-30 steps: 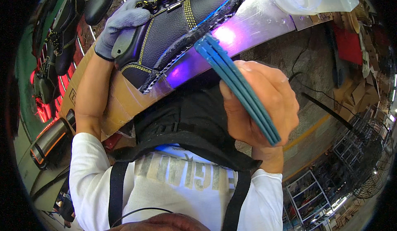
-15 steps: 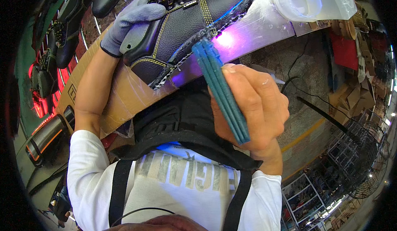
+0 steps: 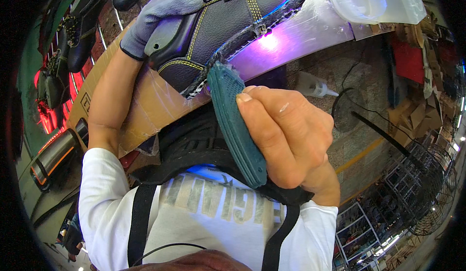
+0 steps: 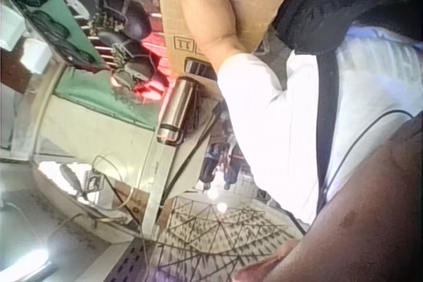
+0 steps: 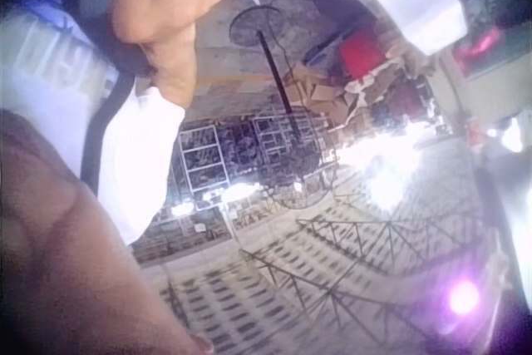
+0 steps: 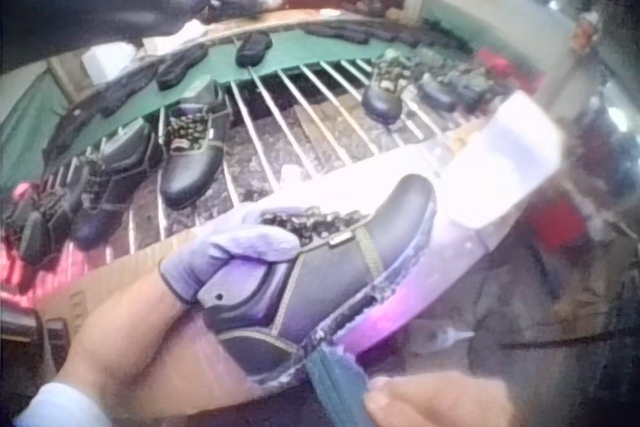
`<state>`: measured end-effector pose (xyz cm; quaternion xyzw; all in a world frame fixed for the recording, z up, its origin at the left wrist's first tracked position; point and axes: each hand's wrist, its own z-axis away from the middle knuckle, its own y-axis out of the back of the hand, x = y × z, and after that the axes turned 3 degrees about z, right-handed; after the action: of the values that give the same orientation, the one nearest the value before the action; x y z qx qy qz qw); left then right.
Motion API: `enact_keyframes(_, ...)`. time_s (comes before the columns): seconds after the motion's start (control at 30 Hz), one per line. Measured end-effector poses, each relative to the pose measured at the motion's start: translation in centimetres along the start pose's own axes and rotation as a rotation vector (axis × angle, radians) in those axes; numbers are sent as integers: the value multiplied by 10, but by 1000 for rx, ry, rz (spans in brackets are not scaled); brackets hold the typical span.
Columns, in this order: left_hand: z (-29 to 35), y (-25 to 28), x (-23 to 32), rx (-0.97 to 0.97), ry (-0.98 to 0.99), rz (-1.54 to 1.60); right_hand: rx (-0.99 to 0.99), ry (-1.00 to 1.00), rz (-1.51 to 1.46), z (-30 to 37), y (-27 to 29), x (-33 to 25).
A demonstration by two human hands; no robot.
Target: The person applies glue to the bottom edges and soles of black work boots using a blue brush, dipping it into a container of white liquid, and places the boots onto a conveyor belt.
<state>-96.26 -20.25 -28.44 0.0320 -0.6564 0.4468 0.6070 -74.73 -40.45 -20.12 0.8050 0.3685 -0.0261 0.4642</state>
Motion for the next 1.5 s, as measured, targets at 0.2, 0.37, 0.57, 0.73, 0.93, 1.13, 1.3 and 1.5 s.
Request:
enact_keyframes(0.2,-4,-6,1,58,46,40,-57,105,38,-6,4,2)
enact_keyframes(0.37,4,-13,3,-83,-44,147,77,-7,-52,-16,14,31)
enact_keyframes(0.57,9,-17,7,4,-22,548,549,-608,-1038,-2,-18,47)
enact_keyframes(0.73,19,-16,12,-228,-28,770,584,-562,-1102,3,-50,33)
enact_keyframes(0.93,36,3,-15,97,-658,-204,414,-441,-1076,21,-27,28)
enact_keyframes(1.13,39,-6,0,-22,-610,-50,282,-296,-704,9,12,41)
enact_keyframes(1.3,48,-17,11,272,-475,-346,286,-374,-861,1,22,46)
enact_keyframes(1.5,51,-34,24,79,-484,-47,107,-211,-786,-7,30,50)
